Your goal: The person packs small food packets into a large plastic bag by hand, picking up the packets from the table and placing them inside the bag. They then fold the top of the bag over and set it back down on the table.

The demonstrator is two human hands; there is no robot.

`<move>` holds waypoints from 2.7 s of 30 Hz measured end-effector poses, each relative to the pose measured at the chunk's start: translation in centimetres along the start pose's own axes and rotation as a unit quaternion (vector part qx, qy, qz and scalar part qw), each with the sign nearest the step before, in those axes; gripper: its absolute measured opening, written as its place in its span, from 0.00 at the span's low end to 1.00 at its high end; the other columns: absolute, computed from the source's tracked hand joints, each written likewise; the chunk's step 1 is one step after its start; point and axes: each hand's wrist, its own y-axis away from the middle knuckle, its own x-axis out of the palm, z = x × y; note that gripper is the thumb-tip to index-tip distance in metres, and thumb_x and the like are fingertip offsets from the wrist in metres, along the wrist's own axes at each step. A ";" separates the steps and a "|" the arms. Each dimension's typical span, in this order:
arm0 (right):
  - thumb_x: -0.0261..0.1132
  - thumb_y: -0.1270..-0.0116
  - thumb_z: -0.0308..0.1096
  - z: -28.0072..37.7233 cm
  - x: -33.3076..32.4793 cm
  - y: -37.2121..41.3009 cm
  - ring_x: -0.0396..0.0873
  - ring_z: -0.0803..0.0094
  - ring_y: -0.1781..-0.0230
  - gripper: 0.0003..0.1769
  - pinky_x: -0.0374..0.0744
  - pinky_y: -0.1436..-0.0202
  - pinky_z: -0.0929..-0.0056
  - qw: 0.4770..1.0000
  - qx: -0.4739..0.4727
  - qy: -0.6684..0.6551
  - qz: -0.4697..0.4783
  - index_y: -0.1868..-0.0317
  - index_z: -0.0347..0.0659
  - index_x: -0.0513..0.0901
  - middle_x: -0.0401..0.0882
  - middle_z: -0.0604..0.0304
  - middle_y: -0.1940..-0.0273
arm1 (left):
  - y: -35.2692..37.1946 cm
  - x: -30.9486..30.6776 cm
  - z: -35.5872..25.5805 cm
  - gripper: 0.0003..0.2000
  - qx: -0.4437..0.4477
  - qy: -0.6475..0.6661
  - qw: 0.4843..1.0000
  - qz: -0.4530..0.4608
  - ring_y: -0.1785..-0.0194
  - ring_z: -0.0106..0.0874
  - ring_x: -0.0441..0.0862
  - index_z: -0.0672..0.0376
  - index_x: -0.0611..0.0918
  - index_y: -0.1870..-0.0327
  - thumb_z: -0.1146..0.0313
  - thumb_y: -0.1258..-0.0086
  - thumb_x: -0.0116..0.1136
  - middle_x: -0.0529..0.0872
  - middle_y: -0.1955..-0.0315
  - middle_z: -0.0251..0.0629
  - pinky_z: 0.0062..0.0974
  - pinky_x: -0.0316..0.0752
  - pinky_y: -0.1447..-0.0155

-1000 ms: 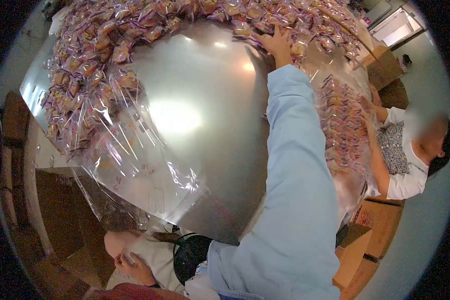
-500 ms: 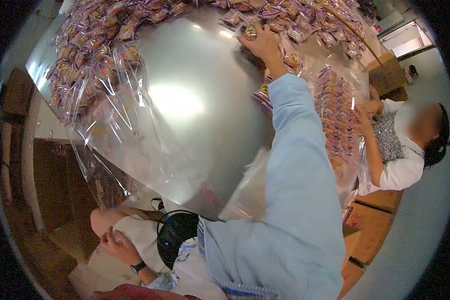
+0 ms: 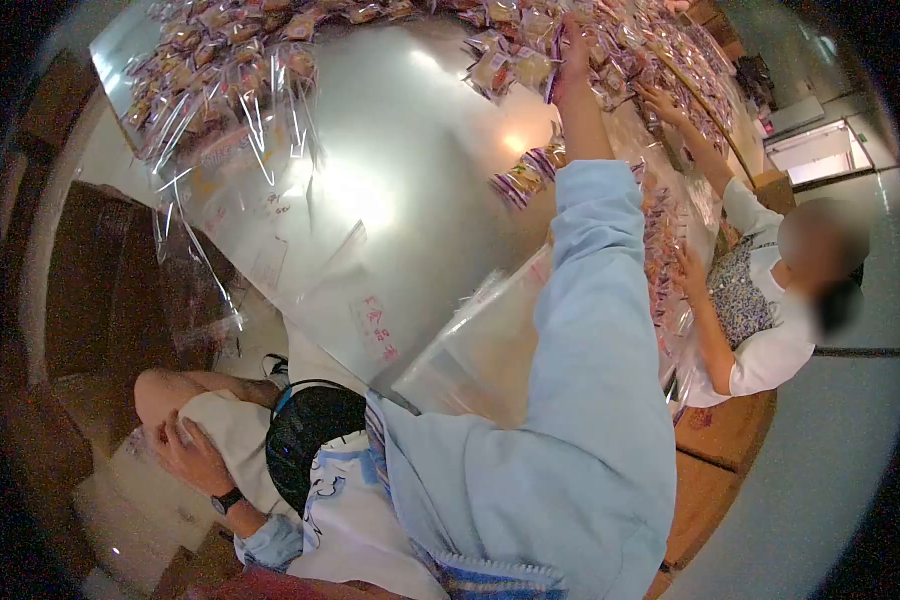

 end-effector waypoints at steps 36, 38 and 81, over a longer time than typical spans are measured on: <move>0.72 0.36 0.55 -8.7 23.8 34.3 0.83 0.51 0.51 0.37 0.82 0.46 0.58 0.816 0.049 0.479 0.321 0.32 0.46 0.77 0.76 0.47 0.42 | -4.2 3.0 -12.7 0.27 -0.115 0.673 0.647 0.339 0.43 0.23 0.78 0.63 0.72 0.32 0.77 0.32 0.64 0.82 0.43 0.39 0.23 0.76 0.43; 0.73 0.39 0.55 -9.6 26.3 34.3 0.83 0.45 0.52 0.37 0.82 0.47 0.57 0.748 0.020 0.593 0.298 0.33 0.47 0.79 0.75 0.45 0.40 | -4.6 2.9 -12.5 0.26 -0.131 0.663 0.663 0.323 0.46 0.22 0.80 0.63 0.74 0.32 0.76 0.32 0.65 0.85 0.47 0.40 0.22 0.77 0.48; 0.77 0.40 0.47 -10.0 14.5 22.9 0.75 0.48 0.36 0.39 0.75 0.35 0.57 0.720 -0.143 0.676 -0.069 0.31 0.43 0.75 0.72 0.45 0.36 | -7.3 5.2 -23.5 0.18 0.482 0.654 0.582 -0.001 0.48 0.43 0.80 0.56 0.85 0.50 0.69 0.44 0.70 0.81 0.51 0.40 0.43 0.80 0.40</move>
